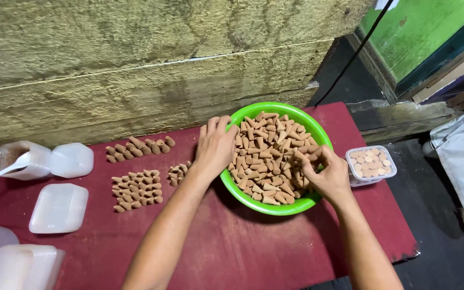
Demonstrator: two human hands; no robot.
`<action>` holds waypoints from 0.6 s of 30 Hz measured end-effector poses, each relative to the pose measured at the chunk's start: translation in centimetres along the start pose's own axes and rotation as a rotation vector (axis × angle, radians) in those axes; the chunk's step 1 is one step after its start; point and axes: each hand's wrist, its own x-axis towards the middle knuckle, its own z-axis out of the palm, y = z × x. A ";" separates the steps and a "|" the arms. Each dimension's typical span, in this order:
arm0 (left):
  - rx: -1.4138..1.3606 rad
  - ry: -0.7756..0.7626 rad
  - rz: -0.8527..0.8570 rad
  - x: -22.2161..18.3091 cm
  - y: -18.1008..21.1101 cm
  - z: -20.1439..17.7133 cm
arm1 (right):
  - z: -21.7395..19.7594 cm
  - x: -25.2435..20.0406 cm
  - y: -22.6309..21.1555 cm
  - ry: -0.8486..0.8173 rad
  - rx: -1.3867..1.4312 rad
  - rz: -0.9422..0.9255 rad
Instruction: Arranging small incense cones from a bowl into organized grid patterns on a work surface.
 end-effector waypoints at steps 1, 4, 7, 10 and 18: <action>0.000 -0.005 -0.002 -0.1 -0.2 0.4 | 0.2 -0.2 1.7 -0.004 0.001 0.004; -0.047 0.030 -0.055 0.3 -0.5 0.8 | 0.5 -0.5 3.4 0.067 0.135 -0.037; -0.051 0.002 -0.089 0.7 0.4 -0.1 | 0.6 -0.8 0.8 0.064 0.117 -0.049; 0.021 -0.023 -0.107 1.2 1.4 -0.7 | 1.0 -0.7 1.7 0.059 0.063 -0.108; -0.064 -0.027 -0.035 0.8 3.6 -1.9 | 1.0 -1.3 1.1 0.014 0.013 -0.188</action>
